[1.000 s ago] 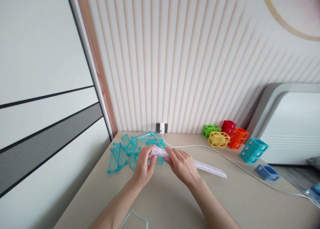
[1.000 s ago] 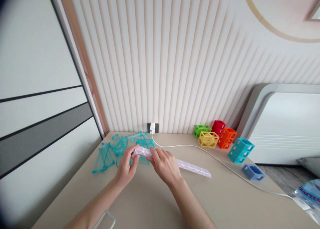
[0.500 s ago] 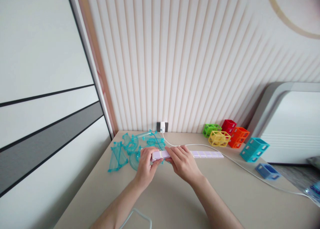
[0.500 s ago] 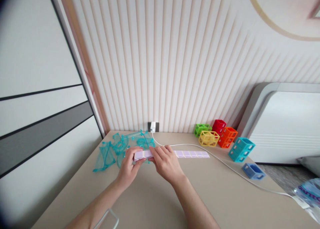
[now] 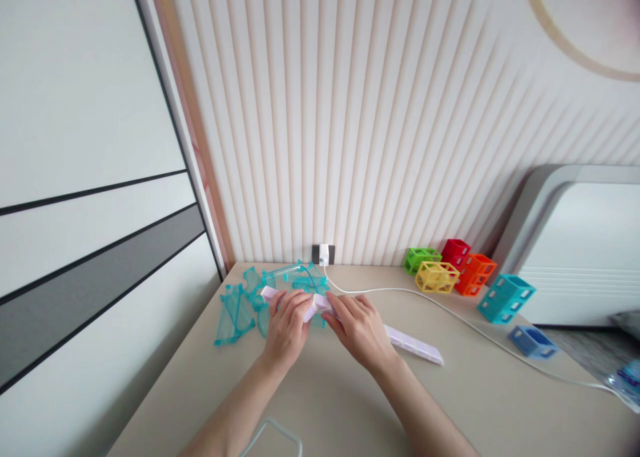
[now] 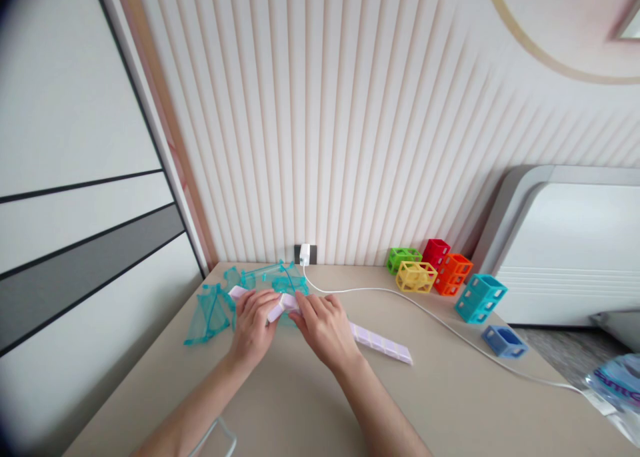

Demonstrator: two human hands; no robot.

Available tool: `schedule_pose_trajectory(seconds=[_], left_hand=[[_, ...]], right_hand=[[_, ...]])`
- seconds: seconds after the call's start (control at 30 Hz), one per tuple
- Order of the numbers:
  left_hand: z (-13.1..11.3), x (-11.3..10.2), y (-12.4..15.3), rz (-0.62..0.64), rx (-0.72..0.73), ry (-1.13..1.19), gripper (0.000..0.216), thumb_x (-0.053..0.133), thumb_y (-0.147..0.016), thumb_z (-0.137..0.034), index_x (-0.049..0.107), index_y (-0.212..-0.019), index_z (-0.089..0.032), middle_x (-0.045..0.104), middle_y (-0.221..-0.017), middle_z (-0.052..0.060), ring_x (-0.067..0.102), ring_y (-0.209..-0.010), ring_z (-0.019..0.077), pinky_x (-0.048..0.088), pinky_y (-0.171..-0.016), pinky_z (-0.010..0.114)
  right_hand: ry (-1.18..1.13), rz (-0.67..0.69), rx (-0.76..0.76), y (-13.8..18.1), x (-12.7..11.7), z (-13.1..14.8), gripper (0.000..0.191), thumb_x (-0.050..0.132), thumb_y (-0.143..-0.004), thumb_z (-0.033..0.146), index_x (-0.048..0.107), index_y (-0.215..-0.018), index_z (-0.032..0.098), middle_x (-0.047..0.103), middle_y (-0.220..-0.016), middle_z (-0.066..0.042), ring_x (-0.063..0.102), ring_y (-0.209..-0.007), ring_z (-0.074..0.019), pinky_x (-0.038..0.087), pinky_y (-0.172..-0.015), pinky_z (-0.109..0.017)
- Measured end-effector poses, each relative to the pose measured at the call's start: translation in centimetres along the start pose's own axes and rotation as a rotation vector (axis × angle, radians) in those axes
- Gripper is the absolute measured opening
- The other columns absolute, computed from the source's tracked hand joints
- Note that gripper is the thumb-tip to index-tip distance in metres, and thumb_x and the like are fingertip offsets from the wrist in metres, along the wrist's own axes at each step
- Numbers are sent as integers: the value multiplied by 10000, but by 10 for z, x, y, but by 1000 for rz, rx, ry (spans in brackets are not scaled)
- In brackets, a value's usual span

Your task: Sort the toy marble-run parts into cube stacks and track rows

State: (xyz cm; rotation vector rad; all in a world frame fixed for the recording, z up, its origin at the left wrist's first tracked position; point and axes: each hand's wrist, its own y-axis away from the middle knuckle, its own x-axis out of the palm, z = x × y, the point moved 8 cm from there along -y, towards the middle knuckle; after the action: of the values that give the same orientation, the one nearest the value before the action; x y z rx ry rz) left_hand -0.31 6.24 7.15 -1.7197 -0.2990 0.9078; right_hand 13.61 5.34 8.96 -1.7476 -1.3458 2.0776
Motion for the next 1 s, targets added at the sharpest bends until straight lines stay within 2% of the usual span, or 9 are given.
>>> schedule_pose_trajectory(seconds=[0.07,0.13,0.2,0.27,0.37,0.5,0.67,0.87,1.0], left_hand=[[10,-4,0,-75,-55,-25,264,558,-899,-45,542,-1106,-207,703,-1038,71,663,-1048,218,391,-1069,503],[20,-6,1,-105,-111,-53,247,549,-899,-57,536,-1104,-193,683,-1028,87,656,-1038,228,377,-1087,550],[24,-1,2,-43,-131,-78,281,529,-904,-72,533,-1165,-178,670,-1064,110,643,-1069,250,365,-1095,579],[22,9,3,70,-107,-83,330,501,-913,-76,534,-1224,-184,665,-1091,116,639,-1083,263,368,-1096,581],[14,17,4,174,-57,-50,343,461,-926,-67,562,-1223,-209,673,-1037,94,659,-1007,252,472,-1016,504],[11,20,6,203,-45,13,340,458,-955,-122,553,-1267,-216,683,-991,86,679,-931,249,573,-820,385],[8,18,4,233,3,33,395,441,-990,-182,488,-1381,-217,681,-978,85,700,-926,246,586,-807,351],[8,11,-2,304,16,120,436,432,-987,-183,474,-1417,-240,691,-1011,83,709,-935,223,590,-831,308],[6,14,2,386,63,207,459,425,-982,-160,454,-1433,-239,694,-1011,82,713,-913,210,596,-827,300]], right_hand=[[-3,-4,39,1,1,-5,344,485,-1024,361,566,-1282,148,722,-960,-100,673,-854,-200,414,-780,-325],[15,-8,57,1,2,-7,313,499,-1018,325,576,-1268,153,721,-936,-92,665,-837,-203,402,-783,-340],[33,-1,44,2,4,-4,244,519,-1010,278,608,-1211,174,717,-887,-70,652,-799,-195,385,-782,-349],[41,13,32,2,6,-1,204,534,-1000,232,626,-1179,193,713,-875,-55,637,-787,-187,371,-803,-356],[41,4,41,4,5,0,242,514,-1003,178,624,-1214,223,711,-902,-48,627,-814,-183,359,-855,-370],[34,-44,60,6,0,-6,319,487,-1016,169,593,-1298,270,719,-1015,-50,629,-920,-188,325,-960,-405],[21,-84,29,8,-5,-11,332,469,-1021,142,598,-1294,279,725,-1086,-36,626,-1002,-180,269,-1029,-438],[35,-124,-37,11,-10,-11,339,491,-1007,125,613,-1285,276,737,-1078,-21,641,-1008,-160,278,-1025,-409],[25,-119,-99,12,-12,-11,379,487,-1005,118,591,-1321,299,736,-1083,-14,635,-1038,-156,294,-1026,-398]])
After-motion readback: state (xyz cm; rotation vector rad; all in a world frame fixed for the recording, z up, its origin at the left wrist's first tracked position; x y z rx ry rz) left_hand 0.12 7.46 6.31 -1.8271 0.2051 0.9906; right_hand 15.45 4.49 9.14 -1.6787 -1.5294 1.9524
